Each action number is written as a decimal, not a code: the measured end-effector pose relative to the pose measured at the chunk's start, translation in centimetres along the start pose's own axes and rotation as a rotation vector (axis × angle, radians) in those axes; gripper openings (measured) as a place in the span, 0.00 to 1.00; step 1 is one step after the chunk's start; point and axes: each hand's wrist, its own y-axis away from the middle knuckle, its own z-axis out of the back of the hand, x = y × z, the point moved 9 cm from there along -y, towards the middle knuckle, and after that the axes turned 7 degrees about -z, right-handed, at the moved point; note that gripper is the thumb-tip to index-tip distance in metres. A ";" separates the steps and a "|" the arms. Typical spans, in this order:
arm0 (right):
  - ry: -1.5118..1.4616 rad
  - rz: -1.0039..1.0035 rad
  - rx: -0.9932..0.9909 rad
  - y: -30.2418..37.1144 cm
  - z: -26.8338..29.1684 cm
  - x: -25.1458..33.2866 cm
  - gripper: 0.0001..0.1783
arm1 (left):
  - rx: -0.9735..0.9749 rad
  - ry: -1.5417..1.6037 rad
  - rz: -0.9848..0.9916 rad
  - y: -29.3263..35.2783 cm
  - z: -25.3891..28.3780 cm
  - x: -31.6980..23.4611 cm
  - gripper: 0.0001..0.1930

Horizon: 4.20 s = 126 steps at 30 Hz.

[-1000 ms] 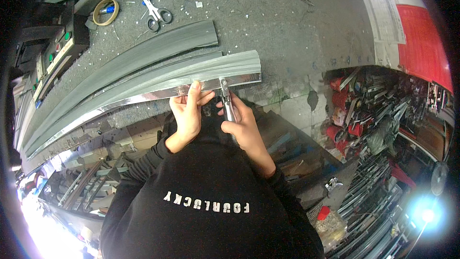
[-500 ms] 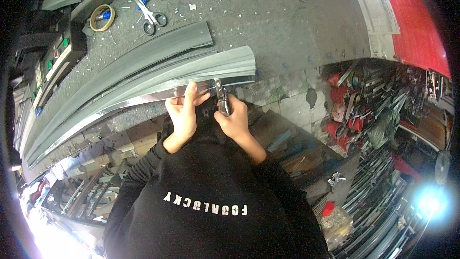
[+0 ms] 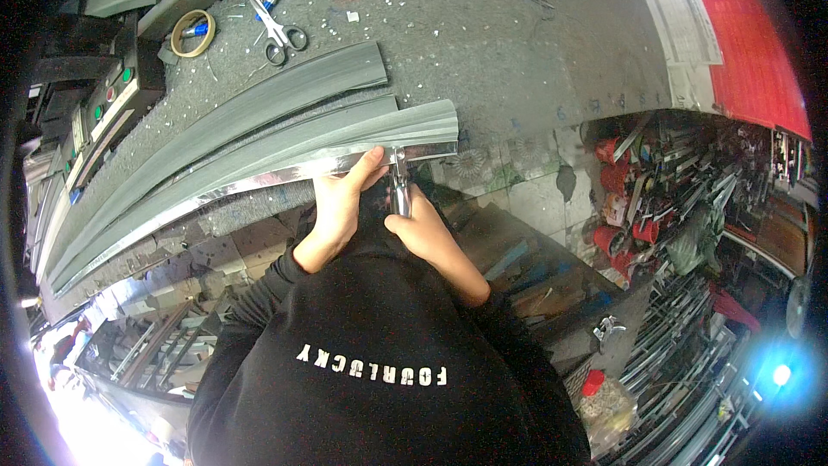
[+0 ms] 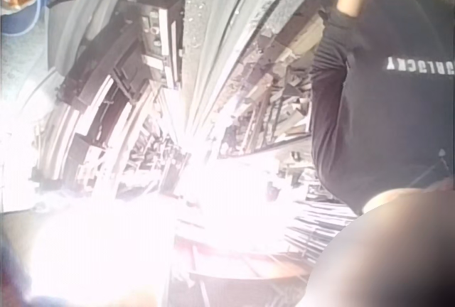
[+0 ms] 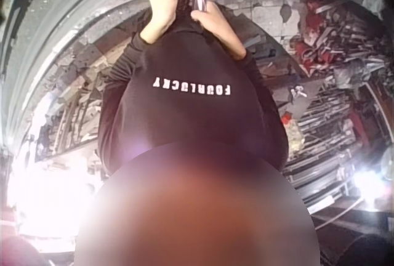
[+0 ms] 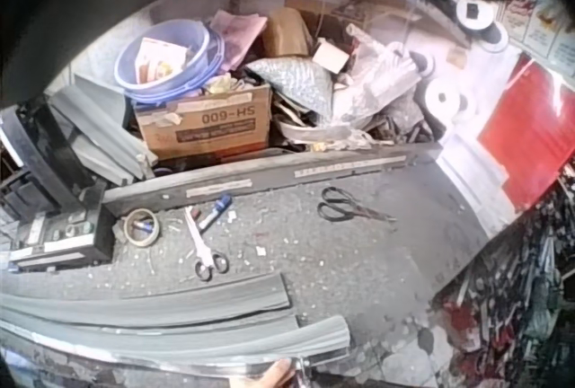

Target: The person uses a crimping tool to attach a metal strip to a long gray plastic profile. They repeatedly position the strip, crimp it at multiple points, and adjust the profile on the workbench. The person also uses scissors to trim a small white piece of tape or material.

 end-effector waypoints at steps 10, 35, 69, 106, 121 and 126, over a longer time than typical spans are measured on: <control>-0.088 0.089 -0.117 1.0 1.4 1.1 0.33 | 0.005 0.045 0.053 -0.3 0.0 0.5 0.13; -0.036 0.287 -0.164 1.2 1.2 2.2 0.24 | 0.085 0.035 0.035 0.6 0.1 0.4 0.13; 0.113 0.219 -0.313 2.9 1.5 4.2 0.24 | 0.040 -0.002 -0.043 0.6 -0.1 0.5 0.14; 1.431 0.457 -0.571 -4.7 10.8 27.5 0.40 | 0.061 -0.279 0.091 -0.4 4.6 3.4 0.32; 1.161 1.248 0.054 -1.3 -7.8 14.5 0.22 | -0.512 -0.303 -0.088 2.4 11.1 -0.6 0.33; 1.163 1.242 0.073 -0.8 -8.0 14.0 0.18 | -0.893 -0.281 -0.258 7.2 18.3 -3.9 0.30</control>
